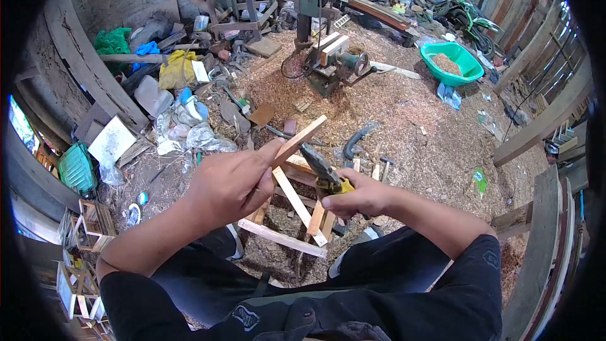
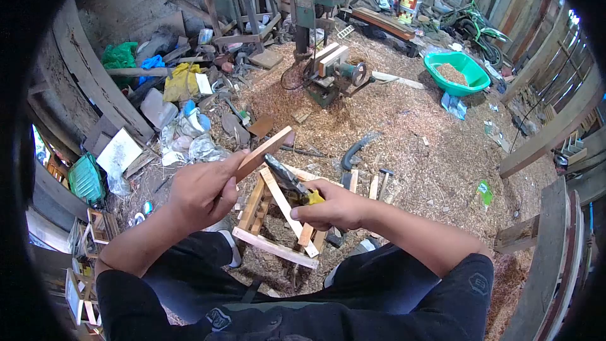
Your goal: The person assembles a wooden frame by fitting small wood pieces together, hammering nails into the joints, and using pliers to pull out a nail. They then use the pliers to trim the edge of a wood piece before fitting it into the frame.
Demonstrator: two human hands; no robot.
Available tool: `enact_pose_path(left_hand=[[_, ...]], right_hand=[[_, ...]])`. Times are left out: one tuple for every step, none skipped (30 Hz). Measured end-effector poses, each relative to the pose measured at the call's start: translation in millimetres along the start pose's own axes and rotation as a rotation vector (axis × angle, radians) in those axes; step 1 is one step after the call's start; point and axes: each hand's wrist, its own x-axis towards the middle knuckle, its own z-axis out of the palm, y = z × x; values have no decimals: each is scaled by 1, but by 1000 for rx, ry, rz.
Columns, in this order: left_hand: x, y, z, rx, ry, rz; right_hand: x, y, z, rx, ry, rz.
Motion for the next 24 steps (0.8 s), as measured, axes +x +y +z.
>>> enact_pose_path(left_hand=[[0,1,0,-1,3,5],[0,1,0,-1,7,11],[-1,0,-1,-1,6,10],[-2,-2,-1,13,-13,18],[-2,-2,-1,27,-34,26],[-2,-1,-1,26,-36,27],[-1,0,0,-4,-28,24],[0,2,0,-34,-19,21],[0,3,1,-35,-23,21],[-2,5,2,-115,-27,-45],[-2,6,3,-194,-31,-112],[-2,5,4,-193,-33,-113],[-3,4,6,-258,-32,-187],[-3,3,8,-324,-29,-261],[-3,3,7,-326,-29,-262],[-2,2,4,-499,-131,-448],[-2,1,3,-672,-236,-632],[-1,-1,3,-672,-239,-630],[-1,-4,4,-858,-303,-743],[-1,-7,4,-1045,-367,-857],[0,-9,5,-1046,-367,-863],[2,-11,6,-1122,-459,-882],[2,-12,8,-1196,-552,-897],[-2,-12,13,-1206,-545,-922]], right_hand=[[0,0,1,-54,48,16],[-1,0,2,-109,96,31],[-1,-1,4,-163,144,47],[-1,-2,6,-163,143,47],[-2,-4,9,-206,182,57],[-2,-6,13,-247,222,65],[-2,-8,16,-243,223,64],[-3,-12,19,-324,246,53],[-3,-13,21,-405,267,44],[-3,-10,20,-401,267,43],[-1,-7,17,-367,266,58],[0,-5,16,-333,264,73],[0,-4,15,-332,263,73],[1,-4,14,-412,303,22],[1,-5,14,-492,344,-30],[-2,-13,18,-508,364,3],[-1,-12,15,-506,367,2],[0,-9,12,-570,346,-39],[1,-7,9,-633,323,-79],[1,-9,10,-630,320,-77],[0,-11,12,-631,314,-54],[0,-14,13,-634,308,-32],[1,-15,12,-633,305,-30],[2,-18,10,-648,333,24]])
